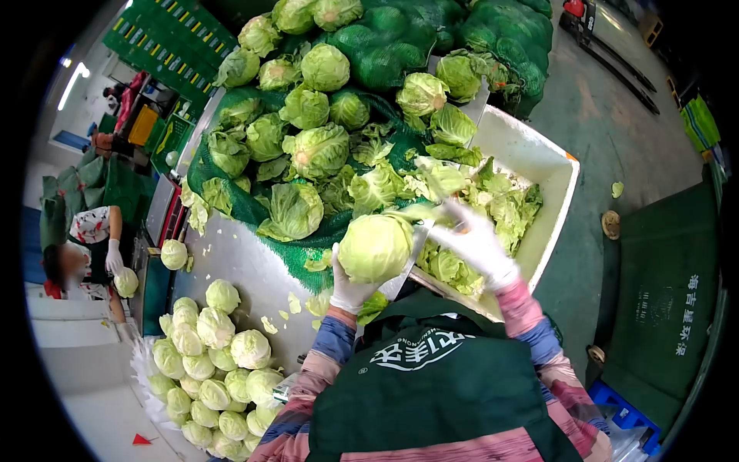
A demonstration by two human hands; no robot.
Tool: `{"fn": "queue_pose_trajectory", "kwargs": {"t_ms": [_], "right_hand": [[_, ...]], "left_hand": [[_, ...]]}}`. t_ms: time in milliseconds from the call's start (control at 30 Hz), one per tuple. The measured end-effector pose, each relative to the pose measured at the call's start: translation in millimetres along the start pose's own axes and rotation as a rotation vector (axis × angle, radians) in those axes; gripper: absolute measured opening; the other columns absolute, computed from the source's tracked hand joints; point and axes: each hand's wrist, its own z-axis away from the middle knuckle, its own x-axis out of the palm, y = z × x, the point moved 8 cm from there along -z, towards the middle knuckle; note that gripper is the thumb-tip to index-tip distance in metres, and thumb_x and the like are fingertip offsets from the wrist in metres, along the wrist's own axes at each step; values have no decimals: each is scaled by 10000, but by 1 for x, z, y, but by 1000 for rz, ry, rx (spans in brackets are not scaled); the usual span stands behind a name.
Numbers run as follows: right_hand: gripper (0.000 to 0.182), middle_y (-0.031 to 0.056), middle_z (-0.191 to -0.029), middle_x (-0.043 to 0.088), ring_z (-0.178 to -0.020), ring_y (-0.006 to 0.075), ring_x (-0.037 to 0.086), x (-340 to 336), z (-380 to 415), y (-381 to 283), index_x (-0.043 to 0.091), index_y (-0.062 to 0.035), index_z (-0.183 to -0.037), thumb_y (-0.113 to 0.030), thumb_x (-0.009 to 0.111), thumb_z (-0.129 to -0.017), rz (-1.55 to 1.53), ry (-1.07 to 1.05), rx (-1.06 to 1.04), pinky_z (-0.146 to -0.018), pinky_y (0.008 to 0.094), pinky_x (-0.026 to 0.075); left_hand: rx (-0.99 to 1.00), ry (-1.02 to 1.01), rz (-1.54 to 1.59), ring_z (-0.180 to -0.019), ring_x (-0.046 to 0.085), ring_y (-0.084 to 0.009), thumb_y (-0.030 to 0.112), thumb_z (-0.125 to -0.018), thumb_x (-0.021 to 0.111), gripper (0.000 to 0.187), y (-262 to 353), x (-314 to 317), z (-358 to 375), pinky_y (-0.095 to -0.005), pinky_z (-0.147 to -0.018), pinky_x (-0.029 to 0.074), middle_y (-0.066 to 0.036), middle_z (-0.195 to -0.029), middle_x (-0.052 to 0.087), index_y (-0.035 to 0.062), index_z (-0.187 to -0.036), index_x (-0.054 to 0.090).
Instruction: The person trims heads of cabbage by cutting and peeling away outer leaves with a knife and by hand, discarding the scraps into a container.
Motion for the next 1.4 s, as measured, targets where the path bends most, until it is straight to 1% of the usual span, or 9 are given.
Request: {"fn": "queue_pose_trajectory", "kwargs": {"t_ms": [267,367,467,533,633,800,1133,1233,1400], "right_hand": [[249,37,-600,572,-426,46,470,26,25,-24,611,35,-915,-177,707,-827,-637,-125,258,-397,191,360],[175,38,-622,584,-406,54,468,-12,45,-54,621,37,-928,-86,659,-810,-1010,-418,-87,-362,181,340],[398,90,-838,675,-528,56,553,-57,30,-40,607,35,-1149,-175,682,-820,-291,-119,184,-441,184,408],[456,62,-935,683,-576,43,567,-80,12,18,572,-10,-1236,-256,668,-864,596,394,-257,-509,190,445],[529,98,-923,670,-604,115,580,-28,22,-10,451,-71,-1377,-304,603,-927,-229,-14,147,-597,264,486],[593,165,-1011,664,-734,337,650,24,35,-49,314,-132,-1461,-354,518,-951,397,-11,-362,-629,386,519],[479,22,-854,660,-640,165,629,23,39,-58,461,-117,-1386,-338,503,-963,770,101,-550,-527,281,490],[424,12,-695,574,-476,77,456,-1,28,-38,602,-1,-965,-378,416,-1017,-753,27,-47,-424,205,385],[450,8,-586,464,-434,92,400,-34,3,-27,536,-66,-795,-450,420,-998,-1226,-85,-18,-395,228,353]], "left_hand": [[27,120,-169,-1385,296,-262,674,-879,417,795,6,0,-3,-528,-1148,163,-83,-1514,302,212,-1492,206],[-62,56,71,-1385,295,-273,685,-860,443,831,2,1,0,-528,-1143,190,-84,-1514,300,206,-1494,198],[3,230,-155,-1385,295,-292,700,-819,490,874,8,-2,0,-527,-1133,230,-99,-1511,300,202,-1488,230],[-32,139,-79,-1370,323,-295,675,-786,555,882,8,3,-7,-524,-1121,261,-98,-1490,339,193,-1472,282],[-36,185,-351,-1333,386,-292,629,-786,576,854,14,-2,-14,-510,-1103,300,-111,-1455,389,167,-1455,317],[-64,93,-462,-1280,454,-282,557,-798,593,847,14,25,-20,-442,-1076,354,-139,-1426,420,74,-1439,320],[-25,93,-421,-1266,469,-256,466,-786,669,868,10,30,-17,-388,-1056,382,-153,-1399,437,13,-1432,308],[86,55,-779,-1273,464,-254,511,-840,585,795,15,1,-14,-405,-1065,374,-136,-1410,430,73,-1440,301],[101,215,-368,-1310,409,-235,499,-859,568,740,14,0,-3,-459,-1076,343,-91,-1408,441,160,-1447,276]]}}
